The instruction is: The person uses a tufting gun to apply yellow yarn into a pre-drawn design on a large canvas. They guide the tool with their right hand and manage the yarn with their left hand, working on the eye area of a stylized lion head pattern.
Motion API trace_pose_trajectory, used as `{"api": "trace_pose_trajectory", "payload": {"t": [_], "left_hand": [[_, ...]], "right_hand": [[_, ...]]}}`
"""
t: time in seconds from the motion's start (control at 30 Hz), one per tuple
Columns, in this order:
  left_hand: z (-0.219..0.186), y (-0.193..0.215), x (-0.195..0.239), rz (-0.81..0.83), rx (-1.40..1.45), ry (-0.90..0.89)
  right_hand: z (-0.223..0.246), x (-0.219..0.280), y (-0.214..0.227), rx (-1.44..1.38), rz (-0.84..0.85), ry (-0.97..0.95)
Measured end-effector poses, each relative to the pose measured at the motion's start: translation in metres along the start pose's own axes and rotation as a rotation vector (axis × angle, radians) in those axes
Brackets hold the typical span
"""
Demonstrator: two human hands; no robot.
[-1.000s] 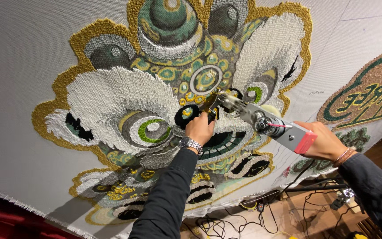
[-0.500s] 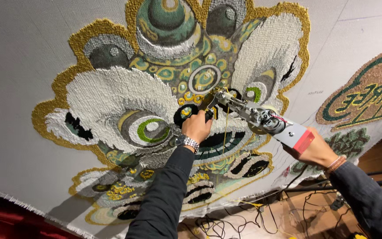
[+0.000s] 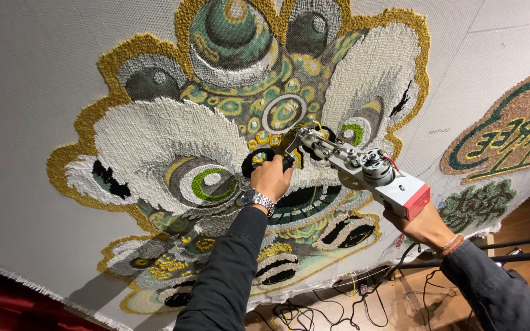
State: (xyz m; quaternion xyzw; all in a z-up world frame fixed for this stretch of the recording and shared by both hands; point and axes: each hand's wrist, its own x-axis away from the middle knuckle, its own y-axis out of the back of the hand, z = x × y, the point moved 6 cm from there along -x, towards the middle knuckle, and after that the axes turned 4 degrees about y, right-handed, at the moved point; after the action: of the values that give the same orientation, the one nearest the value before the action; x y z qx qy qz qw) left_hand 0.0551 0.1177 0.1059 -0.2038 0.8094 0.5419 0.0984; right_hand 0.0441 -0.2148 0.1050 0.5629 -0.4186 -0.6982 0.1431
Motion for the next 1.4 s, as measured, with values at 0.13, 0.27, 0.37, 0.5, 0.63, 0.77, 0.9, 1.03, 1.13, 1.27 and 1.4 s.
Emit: {"api": "trace_pose_trajectory", "payload": {"t": [0.13, 0.27, 0.37, 0.5, 0.63, 0.77, 0.9, 1.03, 1.13, 1.27, 1.4], "left_hand": [[0.005, -0.008, -0.002, 0.027, 0.004, 0.027], [0.004, -0.018, 0.005, -0.086, 0.052, 0.029], [0.009, -0.046, 0.008, 0.051, 0.271, 0.147], [-0.002, -0.094, -0.003, 0.239, 0.699, 0.309], [-0.038, -0.150, -0.006, 0.425, 1.007, 0.213], [-0.058, -0.178, 0.006, 0.433, 1.204, 0.032], [-0.067, -0.179, 0.022, 0.464, 1.069, 0.070], [-0.078, -0.152, 0.031, 0.515, 0.989, 0.085], [-0.081, -0.133, 0.039, 0.557, 0.986, 0.129], [-0.076, -0.121, 0.049, 0.645, 1.057, 0.173], [-0.060, -0.118, 0.047, 0.593, 0.964, 0.231]], "right_hand": [[-0.005, 0.008, -0.008, -0.096, 0.036, -0.228], [-0.018, 0.040, -0.028, -0.617, -0.016, -0.725], [-0.024, 0.061, -0.045, -0.968, -0.066, -0.941], [-0.031, 0.071, -0.036, -1.214, -0.197, -0.891], [-0.032, 0.096, -0.025, -1.460, -0.163, -1.198], [-0.031, 0.105, -0.006, -1.518, -0.122, -1.220], [-0.026, 0.123, 0.005, -1.583, -0.169, -1.178], [-0.022, 0.137, 0.004, -1.591, -0.236, -1.112], [-0.016, 0.140, 0.004, -1.621, -0.264, -1.075], [0.000, 0.139, -0.003, -1.589, -0.251, -1.133], [0.009, 0.125, -0.006, -1.611, -0.251, -1.126]]}}
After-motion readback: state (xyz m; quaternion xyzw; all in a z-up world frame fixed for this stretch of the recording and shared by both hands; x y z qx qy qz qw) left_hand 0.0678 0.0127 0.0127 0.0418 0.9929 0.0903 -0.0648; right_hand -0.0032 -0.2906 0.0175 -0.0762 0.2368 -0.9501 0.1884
